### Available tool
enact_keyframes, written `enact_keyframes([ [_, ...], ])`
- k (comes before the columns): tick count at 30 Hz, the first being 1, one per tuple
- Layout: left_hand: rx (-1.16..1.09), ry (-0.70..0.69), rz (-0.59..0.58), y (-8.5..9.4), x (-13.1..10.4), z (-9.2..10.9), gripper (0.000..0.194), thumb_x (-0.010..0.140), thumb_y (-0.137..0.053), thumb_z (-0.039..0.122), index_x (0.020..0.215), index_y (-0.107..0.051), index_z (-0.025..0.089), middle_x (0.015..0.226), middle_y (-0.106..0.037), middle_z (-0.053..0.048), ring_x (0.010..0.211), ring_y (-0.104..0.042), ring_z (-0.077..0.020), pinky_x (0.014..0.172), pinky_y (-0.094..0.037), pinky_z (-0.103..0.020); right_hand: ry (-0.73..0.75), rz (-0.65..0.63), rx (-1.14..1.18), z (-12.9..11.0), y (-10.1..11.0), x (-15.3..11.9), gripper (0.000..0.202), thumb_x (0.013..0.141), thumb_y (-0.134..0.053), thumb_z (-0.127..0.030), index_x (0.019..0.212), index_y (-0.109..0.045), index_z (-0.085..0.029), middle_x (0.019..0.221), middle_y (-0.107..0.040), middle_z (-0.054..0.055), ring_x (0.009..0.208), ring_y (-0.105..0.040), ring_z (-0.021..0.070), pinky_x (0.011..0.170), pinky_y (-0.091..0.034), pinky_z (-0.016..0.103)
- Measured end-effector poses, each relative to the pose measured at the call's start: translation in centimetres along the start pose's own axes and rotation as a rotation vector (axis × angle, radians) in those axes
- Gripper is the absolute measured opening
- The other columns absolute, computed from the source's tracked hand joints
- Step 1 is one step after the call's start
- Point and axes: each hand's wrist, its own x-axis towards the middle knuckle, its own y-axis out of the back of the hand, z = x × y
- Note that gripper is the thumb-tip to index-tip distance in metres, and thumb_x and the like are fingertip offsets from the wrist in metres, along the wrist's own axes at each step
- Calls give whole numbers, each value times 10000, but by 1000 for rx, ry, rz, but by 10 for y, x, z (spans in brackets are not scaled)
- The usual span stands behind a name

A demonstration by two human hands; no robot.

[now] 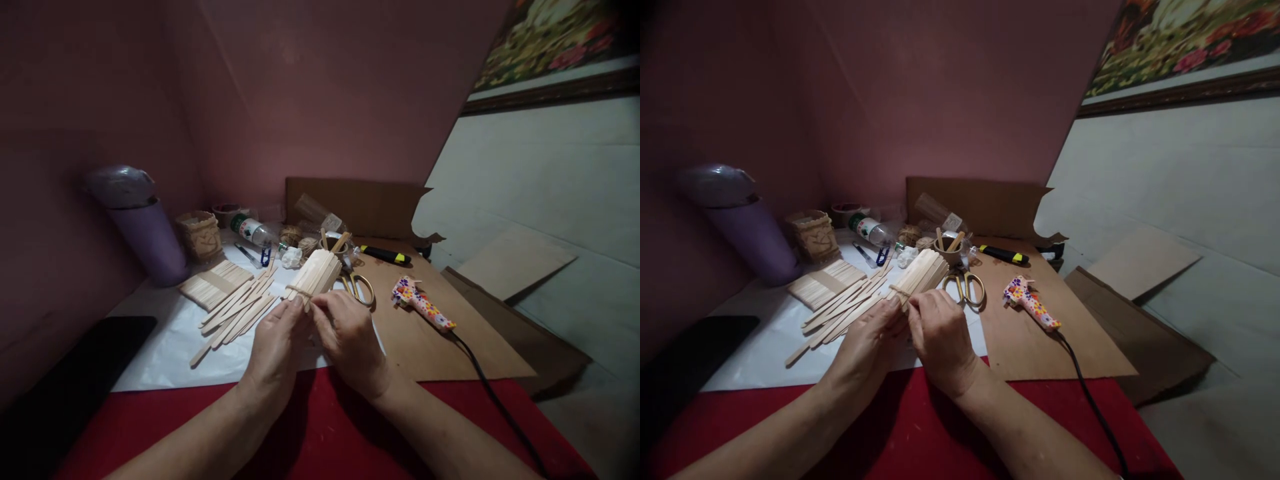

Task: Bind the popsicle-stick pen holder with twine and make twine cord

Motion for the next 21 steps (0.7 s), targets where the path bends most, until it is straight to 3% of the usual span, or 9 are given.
enact_keyframes([
  [5,94,-34,64,0,-3,-3,175,665,-736,246,659,-629,108,636,-628,-20,584,-565,-86,570,-453,-173,40,-67,-170,-2,-3,-1,177,901,-406,-145,779,-535,-146,735,-567,72,709,-525,190,657,-435,313],
  [10,150,-20,87,-1,-5,-2,201,667,-736,277,633,-612,122,577,-586,6,513,-517,-72,499,-414,-165,79,-20,-347,-1,-13,-3,193,894,-367,-127,742,-478,-169,692,-523,74,646,-490,199,590,-418,323],
  [15,124,-13,59,-3,-6,0,160,691,-715,255,660,-630,123,612,-626,-14,559,-565,-92,550,-454,-184,0,-14,-225,-1,-12,-3,154,900,-370,-144,793,-479,-164,751,-549,80,677,-522,192,610,-447,318],
  [21,76,-35,26,-2,-4,0,149,692,-713,246,672,-639,119,669,-667,-45,647,-616,-121,647,-481,-208,4,26,-75,-3,-7,-4,178,919,-360,-126,851,-522,-156,758,-594,71,718,-560,182,656,-465,301],
])
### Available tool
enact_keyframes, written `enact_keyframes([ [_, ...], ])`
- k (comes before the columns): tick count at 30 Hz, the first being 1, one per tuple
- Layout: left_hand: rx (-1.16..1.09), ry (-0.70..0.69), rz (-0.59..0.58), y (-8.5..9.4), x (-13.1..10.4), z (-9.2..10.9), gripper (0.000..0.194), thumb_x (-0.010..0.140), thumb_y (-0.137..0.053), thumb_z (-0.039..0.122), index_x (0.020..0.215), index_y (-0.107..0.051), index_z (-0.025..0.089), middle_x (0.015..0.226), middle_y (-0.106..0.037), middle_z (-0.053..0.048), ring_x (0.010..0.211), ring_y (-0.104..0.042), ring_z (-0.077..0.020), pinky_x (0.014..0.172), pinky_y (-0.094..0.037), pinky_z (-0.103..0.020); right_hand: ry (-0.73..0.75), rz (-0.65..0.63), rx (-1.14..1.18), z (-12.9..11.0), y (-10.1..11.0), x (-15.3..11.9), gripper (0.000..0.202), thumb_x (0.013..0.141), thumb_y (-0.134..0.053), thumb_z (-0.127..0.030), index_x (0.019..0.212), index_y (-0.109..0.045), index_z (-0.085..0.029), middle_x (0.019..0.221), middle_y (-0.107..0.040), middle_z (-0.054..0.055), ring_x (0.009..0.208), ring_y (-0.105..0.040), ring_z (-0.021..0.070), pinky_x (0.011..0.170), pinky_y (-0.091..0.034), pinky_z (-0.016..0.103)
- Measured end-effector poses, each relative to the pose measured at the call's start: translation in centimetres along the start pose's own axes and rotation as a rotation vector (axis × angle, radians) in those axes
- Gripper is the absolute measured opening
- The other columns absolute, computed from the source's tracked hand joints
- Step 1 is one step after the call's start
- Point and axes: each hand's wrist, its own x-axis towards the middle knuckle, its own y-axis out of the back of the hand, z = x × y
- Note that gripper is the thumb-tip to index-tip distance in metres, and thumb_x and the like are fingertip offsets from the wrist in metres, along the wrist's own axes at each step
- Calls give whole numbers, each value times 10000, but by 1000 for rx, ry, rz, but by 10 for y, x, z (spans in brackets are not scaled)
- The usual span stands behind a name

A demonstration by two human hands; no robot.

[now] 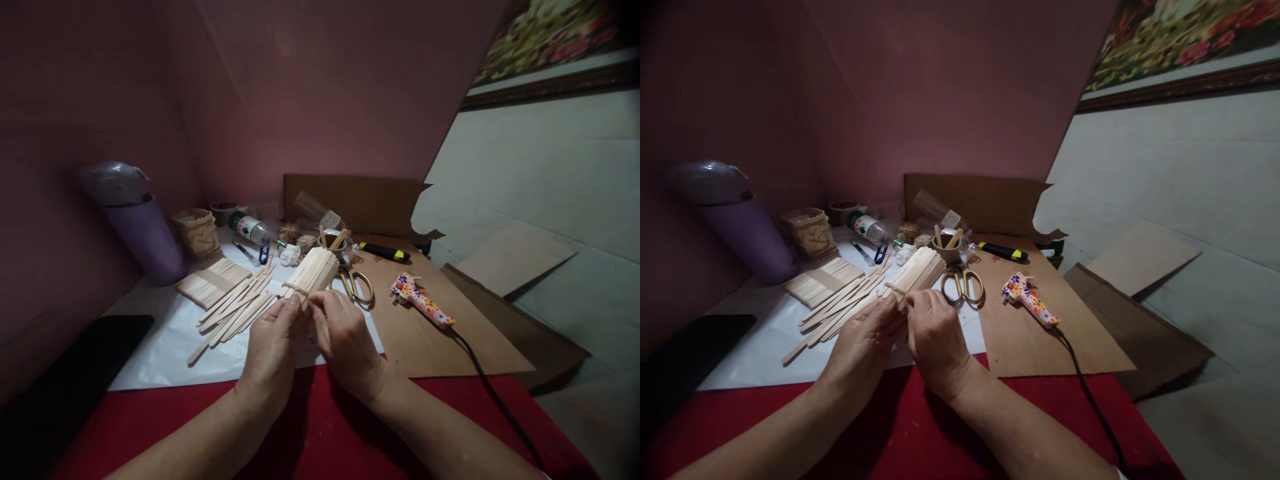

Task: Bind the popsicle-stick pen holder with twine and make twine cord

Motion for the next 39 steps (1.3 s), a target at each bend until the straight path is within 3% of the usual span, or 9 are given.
enact_keyframes([
  [10,143,-55,96,6,3,-8,201,650,-742,303,648,-650,125,611,-614,-3,556,-537,-86,533,-418,-174,34,-37,-216,0,-9,-2,170,890,-376,-122,763,-477,-172,690,-554,64,634,-534,189,585,-435,302],
  [14,161,-36,82,7,3,-8,215,655,-736,324,643,-648,127,571,-594,8,504,-509,-76,494,-400,-173,-42,-39,-209,0,-12,-3,135,879,-390,-154,774,-474,-169,651,-559,51,578,-529,173,528,-402,273],
  [17,176,-10,80,8,3,-9,210,662,-728,320,688,-665,122,607,-631,-11,523,-542,-91,508,-421,-183,-251,-89,-1,-2,-8,-1,95,853,-434,-189,776,-485,-168,613,-552,21,531,-511,146,493,-367,245],
  [21,102,15,67,5,2,-7,162,664,-727,257,681,-664,109,675,-681,-50,612,-618,-125,585,-478,-204,-568,-174,636,-3,3,7,150,842,-462,-259,710,-463,-187,593,-502,-27,509,-463,103,463,-363,204],
  [24,13,59,8,1,2,-5,104,706,-687,205,713,-677,102,765,-716,-89,728,-667,-169,725,-519,-263,-662,-133,1033,4,8,14,234,857,-479,-374,712,-451,-193,535,-421,-71,427,-371,69,411,-325,185],
  [26,-24,84,-31,0,2,-2,129,756,-631,186,811,-698,90,866,-727,-120,816,-678,-195,808,-516,-301,-671,-54,1111,10,10,17,297,847,-505,-448,703,-447,-195,517,-412,-79,403,-352,62,392,-310,185],
  [31,-21,118,26,4,8,1,175,801,-568,158,908,-694,101,957,-722,-118,856,-679,-197,776,-538,-298,-676,44,1013,13,12,18,339,746,-665,-431,644,-451,-189,457,-447,-78,368,-383,62,365,-299,187],
  [36,-35,122,58,6,11,2,141,807,-555,124,846,-686,91,870,-724,-105,778,-680,-179,722,-549,-286,-581,19,912,6,13,14,206,799,-629,-294,673,-514,-179,560,-522,-49,471,-505,82,457,-396,199],
  [39,-41,136,65,4,9,5,155,814,-541,113,854,-686,79,859,-722,-114,769,-680,-180,721,-548,-286,-539,-12,852,6,11,11,176,838,-579,-295,711,-534,-182,611,-530,-35,522,-513,92,496,-413,210],
])
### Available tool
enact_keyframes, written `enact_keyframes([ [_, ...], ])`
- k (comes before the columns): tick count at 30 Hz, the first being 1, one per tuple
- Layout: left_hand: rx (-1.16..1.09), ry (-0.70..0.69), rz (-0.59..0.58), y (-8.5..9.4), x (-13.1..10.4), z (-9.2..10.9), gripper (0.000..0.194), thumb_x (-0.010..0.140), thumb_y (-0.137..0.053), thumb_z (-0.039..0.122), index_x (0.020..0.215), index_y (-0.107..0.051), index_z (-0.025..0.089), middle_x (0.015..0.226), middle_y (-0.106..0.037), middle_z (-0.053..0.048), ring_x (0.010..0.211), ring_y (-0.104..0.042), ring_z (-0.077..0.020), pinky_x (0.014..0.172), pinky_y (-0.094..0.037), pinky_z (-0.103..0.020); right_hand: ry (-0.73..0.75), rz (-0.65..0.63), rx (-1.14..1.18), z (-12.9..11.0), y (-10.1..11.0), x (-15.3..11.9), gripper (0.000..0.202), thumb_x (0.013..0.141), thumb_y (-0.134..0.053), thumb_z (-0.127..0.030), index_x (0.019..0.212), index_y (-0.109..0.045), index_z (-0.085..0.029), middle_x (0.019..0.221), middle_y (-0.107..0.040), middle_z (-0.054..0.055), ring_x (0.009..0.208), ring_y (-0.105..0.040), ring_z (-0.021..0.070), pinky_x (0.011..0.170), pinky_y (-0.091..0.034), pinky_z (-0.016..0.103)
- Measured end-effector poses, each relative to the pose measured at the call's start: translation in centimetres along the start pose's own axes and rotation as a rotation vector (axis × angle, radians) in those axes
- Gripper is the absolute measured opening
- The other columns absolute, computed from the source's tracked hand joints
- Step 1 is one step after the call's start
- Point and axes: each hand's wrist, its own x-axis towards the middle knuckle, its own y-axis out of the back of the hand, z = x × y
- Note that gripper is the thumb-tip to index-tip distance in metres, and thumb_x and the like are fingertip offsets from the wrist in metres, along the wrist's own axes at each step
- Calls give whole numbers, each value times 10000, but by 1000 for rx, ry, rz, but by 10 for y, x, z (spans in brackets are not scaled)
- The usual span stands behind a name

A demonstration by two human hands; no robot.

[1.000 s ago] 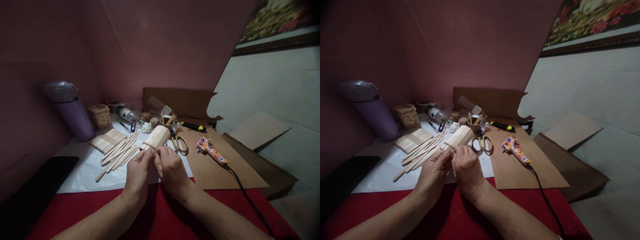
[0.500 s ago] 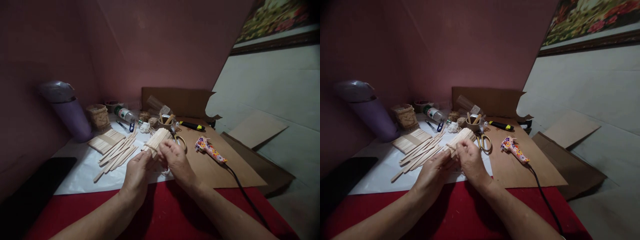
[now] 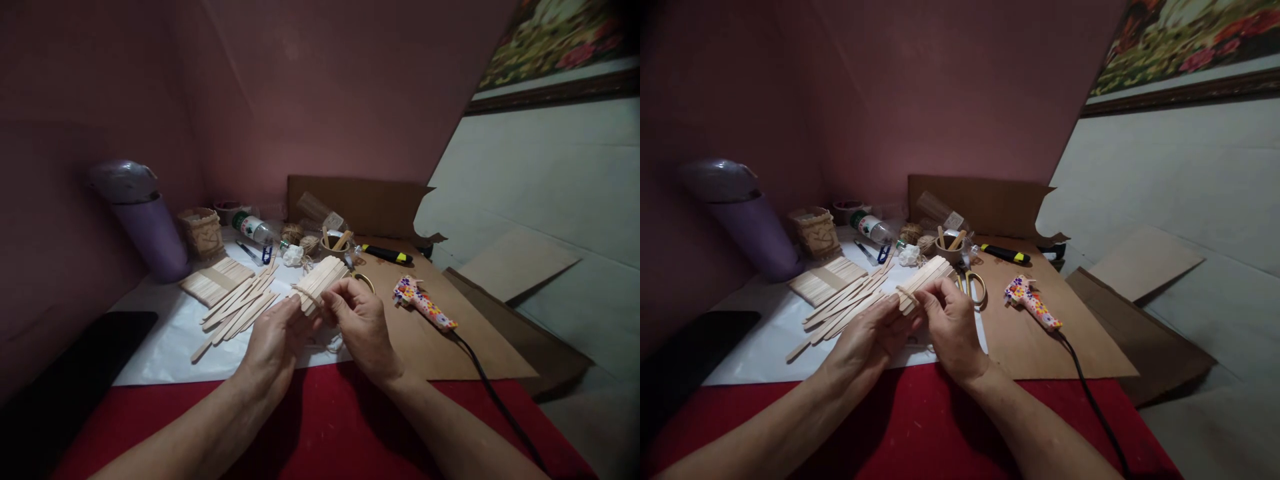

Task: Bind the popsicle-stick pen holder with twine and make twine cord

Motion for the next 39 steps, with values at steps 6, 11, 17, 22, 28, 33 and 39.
enact_keyframes([
  [6,-24,15,-2,-1,0,1,147,808,-542,113,823,-687,96,871,-722,-114,791,-679,-194,711,-543,-288,48,20,-91,5,2,-1,268,912,-445,-390,719,-455,-205,633,-480,-30,564,-457,101,526,-382,225],
  [11,10,-122,-6,2,4,5,161,786,-582,171,889,-673,86,936,-703,-119,847,-659,-199,781,-521,-317,138,30,-276,4,3,-3,378,928,-394,-410,616,-413,-199,565,-394,-37,523,-372,99,490,-304,235],
  [17,28,-322,51,5,9,21,173,670,-682,216,799,-654,105,831,-684,-55,760,-634,-158,735,-515,-301,218,-7,-474,3,0,-3,191,781,-658,-318,704,-539,-191,660,-515,-14,575,-451,115,547,-371,249],
  [22,119,-249,84,6,9,25,187,649,-681,231,786,-651,107,760,-665,-42,683,-603,-143,625,-500,-269,486,84,-651,1,2,-4,161,814,-616,-271,959,-597,-205,939,-571,69,872,-534,202,750,-443,341],
  [28,294,-198,-25,7,7,21,217,680,-695,309,738,-657,103,667,-648,-36,624,-582,-127,608,-469,-241,628,42,-822,-4,6,-3,221,842,-550,-209,1051,-620,-223,1033,-598,72,996,-505,245,871,-377,437],
  [33,346,-188,-178,10,7,18,216,713,-673,265,830,-680,84,729,-680,-81,664,-605,-151,670,-478,-274,586,-19,-846,-2,6,-1,167,853,-541,-211,978,-651,-218,953,-623,54,943,-516,228,837,-378,408],
  [39,362,-209,-210,9,4,14,202,729,-662,255,847,-687,93,719,-679,-70,658,-604,-147,690,-485,-289,512,54,-742,1,2,-2,100,804,-599,-197,890,-649,-207,948,-615,57,928,-538,217,844,-397,385],
])
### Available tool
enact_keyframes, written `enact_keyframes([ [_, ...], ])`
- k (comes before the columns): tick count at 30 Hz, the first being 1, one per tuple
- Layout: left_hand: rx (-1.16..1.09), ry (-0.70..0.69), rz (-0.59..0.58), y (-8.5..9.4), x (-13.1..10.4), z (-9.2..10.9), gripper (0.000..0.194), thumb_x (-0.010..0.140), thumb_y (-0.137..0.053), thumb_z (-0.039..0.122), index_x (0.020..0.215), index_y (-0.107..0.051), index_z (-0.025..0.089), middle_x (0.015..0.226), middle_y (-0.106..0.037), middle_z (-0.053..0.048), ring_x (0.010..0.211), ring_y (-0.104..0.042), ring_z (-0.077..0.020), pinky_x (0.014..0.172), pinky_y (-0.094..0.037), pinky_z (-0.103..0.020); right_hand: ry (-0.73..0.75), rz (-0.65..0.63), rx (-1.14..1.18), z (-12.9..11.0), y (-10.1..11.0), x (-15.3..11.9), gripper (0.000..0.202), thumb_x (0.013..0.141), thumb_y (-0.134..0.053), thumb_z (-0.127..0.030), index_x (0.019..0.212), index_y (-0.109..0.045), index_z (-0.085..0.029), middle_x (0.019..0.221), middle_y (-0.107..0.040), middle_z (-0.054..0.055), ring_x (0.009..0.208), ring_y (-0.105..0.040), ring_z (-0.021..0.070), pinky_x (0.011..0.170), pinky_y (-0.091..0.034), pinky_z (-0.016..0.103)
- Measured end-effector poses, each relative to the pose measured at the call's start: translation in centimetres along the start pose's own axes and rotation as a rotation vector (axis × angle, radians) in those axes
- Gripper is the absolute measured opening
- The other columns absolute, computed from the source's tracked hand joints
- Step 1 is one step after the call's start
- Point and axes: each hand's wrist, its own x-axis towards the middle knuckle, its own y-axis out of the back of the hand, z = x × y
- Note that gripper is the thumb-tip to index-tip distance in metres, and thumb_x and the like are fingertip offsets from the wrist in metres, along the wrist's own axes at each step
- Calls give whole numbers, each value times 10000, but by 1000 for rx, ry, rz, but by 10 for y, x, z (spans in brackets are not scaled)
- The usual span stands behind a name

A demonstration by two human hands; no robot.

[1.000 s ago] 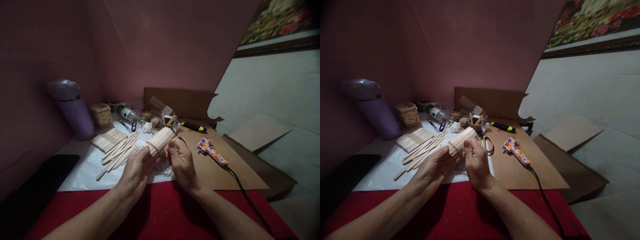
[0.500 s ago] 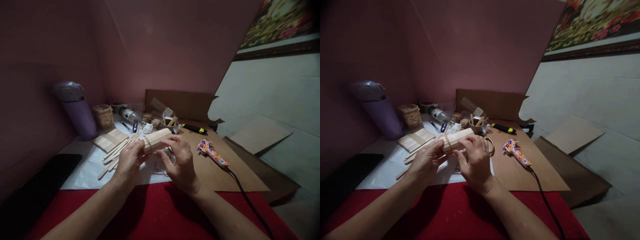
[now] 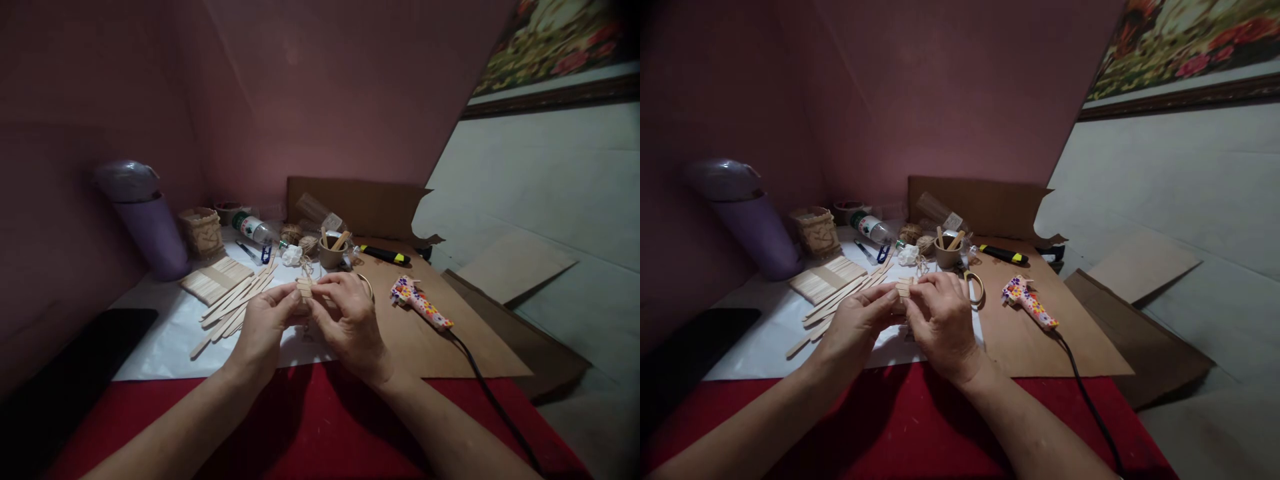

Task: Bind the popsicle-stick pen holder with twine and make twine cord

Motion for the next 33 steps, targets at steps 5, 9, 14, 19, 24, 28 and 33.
enact_keyframes([
  [5,-29,-23,88,-5,-1,-3,192,678,-702,243,807,-690,102,670,-657,-34,614,-581,-120,654,-483,-255,-44,28,76,-2,-3,0,77,781,-610,-168,842,-641,-204,953,-614,51,923,-555,200,846,-418,364],
  [9,-54,-31,145,-8,-2,-4,135,661,-707,221,722,-658,111,597,-609,8,566,-548,-92,616,-465,-222,-47,68,88,-2,-6,-1,66,767,-614,-170,809,-636,-216,936,-627,49,907,-572,200,843,-425,367],
  [14,-76,6,167,-11,-4,-2,113,630,-711,190,660,-632,115,542,-572,30,514,-511,-80,551,-427,-205,-38,77,74,-1,-8,-2,89,739,-617,-150,772,-636,-230,898,-638,36,882,-573,205,824,-420,379],
  [19,-85,26,167,-10,-4,-2,140,631,-714,202,726,-677,107,637,-647,-12,584,-571,-108,607,-450,-228,-28,84,123,3,-7,-1,114,739,-624,-129,785,-662,-226,890,-652,30,870,-580,192,818,-410,367],
  [24,-105,27,144,-9,-3,-4,144,650,-710,206,757,-690,112,677,-674,-31,623,-603,-123,637,-462,-238,-83,78,162,1,-5,0,110,768,-604,-137,802,-667,-220,911,-650,36,887,-579,191,840,-413,374],
  [28,-105,29,160,-11,-5,-3,155,632,-720,200,753,-681,112,647,-661,-25,614,-595,-124,636,-461,-240,-96,80,149,0,-6,-1,58,766,-630,-179,794,-648,-226,926,-644,36,898,-573,197,852,-411,385],
  [33,-85,30,160,-12,-8,-2,170,633,-711,195,771,-684,99,655,-657,-32,609,-580,-118,618,-446,-231,-97,87,154,2,-9,-2,73,752,-638,-162,766,-632,-233,925,-640,25,898,-572,194,846,-412,379],
])
